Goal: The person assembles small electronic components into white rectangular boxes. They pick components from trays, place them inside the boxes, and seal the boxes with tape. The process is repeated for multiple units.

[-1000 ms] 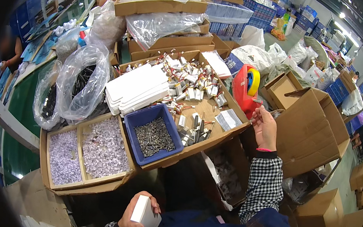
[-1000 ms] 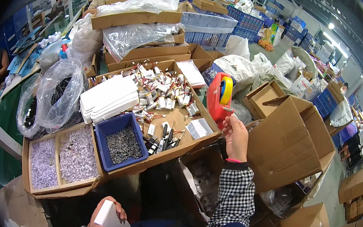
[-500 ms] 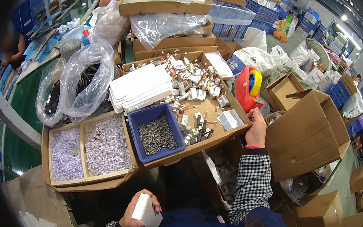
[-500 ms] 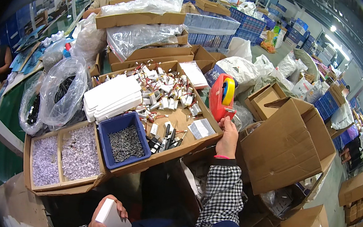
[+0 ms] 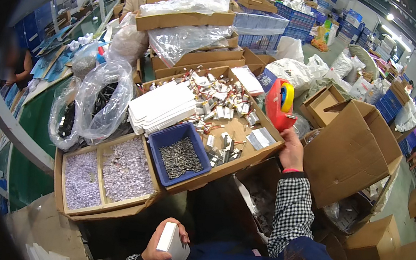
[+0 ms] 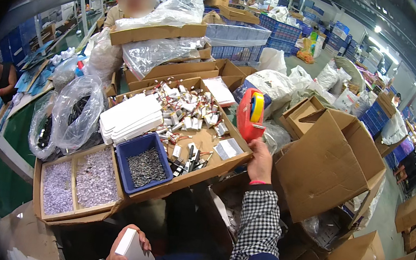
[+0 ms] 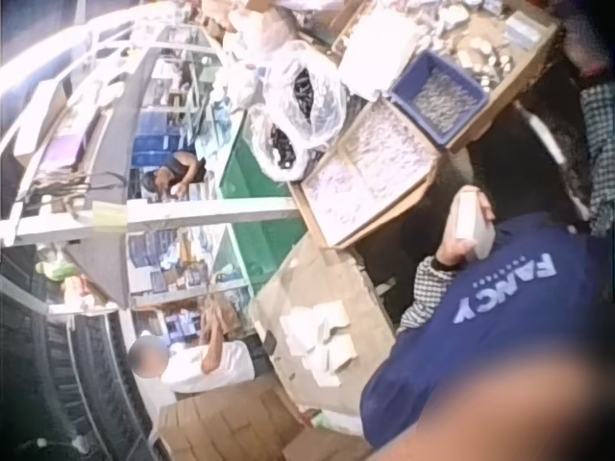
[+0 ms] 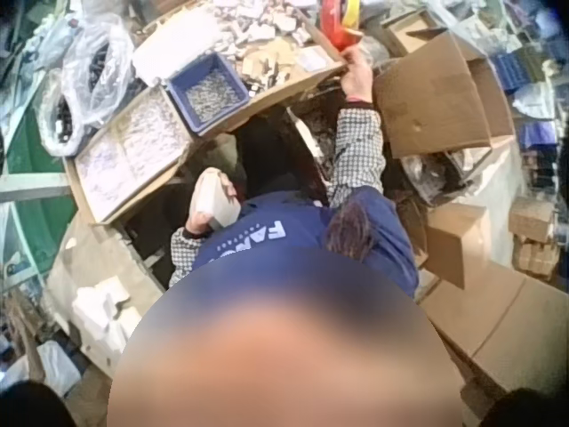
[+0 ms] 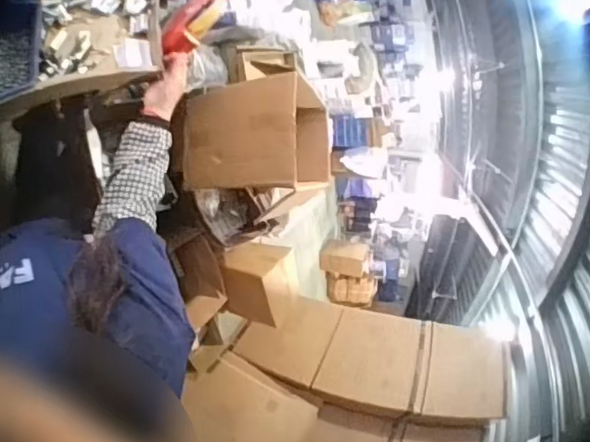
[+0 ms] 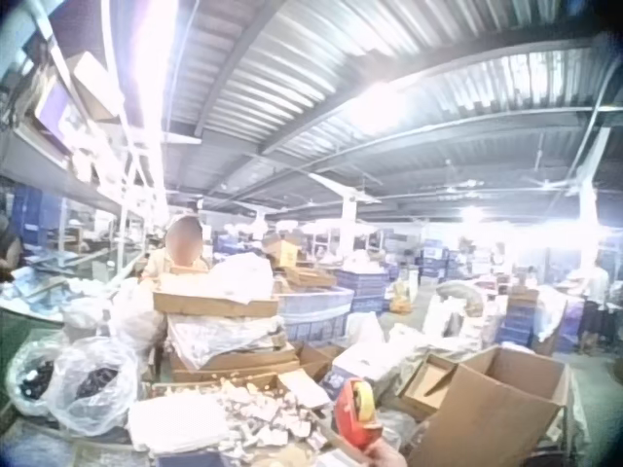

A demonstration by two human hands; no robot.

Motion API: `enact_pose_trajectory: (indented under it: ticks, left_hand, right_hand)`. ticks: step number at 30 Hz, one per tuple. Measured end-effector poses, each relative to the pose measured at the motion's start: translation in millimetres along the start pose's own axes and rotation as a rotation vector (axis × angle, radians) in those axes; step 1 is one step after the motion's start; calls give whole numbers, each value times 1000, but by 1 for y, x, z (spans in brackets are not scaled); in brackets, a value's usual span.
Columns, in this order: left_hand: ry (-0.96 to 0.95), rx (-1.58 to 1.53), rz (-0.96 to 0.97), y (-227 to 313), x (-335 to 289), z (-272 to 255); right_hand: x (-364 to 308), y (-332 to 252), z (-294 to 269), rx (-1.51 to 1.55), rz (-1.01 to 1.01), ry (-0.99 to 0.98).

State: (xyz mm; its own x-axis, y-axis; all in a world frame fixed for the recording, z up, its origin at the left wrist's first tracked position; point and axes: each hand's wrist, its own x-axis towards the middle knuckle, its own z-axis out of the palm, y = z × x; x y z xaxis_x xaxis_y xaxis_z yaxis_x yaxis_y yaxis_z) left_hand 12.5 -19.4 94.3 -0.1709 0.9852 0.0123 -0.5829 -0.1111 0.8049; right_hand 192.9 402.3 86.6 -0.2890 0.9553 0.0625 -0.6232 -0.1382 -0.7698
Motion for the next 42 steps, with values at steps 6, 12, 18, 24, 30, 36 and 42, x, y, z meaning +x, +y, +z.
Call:
enact_pose_trajectory:
  ticks: [6, 12, 18, 24, 30, 36, 42]
  left_hand:
    - [163, 77, 124, 5, -13, -7]
    - [117, 540, 177, 11, 0, -19]
    - [187, 739, 200, 20, -8, -17]
    - [167, 701, 254, 22, -20, -21]
    - [142, 682, 306, 18, -20, -28]
    - [116, 726, 343, 14, -19, -29]
    - [115, 637, 308, 11, -18, -28]
  right_hand:
    - [-72, -27, 17, 485, -149, -142]
    - [-161, 27, 96, 549, 634, -712]
    - [-211, 64, 148, 12, 720, -1092]
    - [-214, 70, 169, -167, 926, -1150]
    - [-216, 71, 176, -236, 967, -1163]
    - [-218, 70, 176, -261, 982, -1132]
    - [-218, 69, 176, -295, 991, -1134]
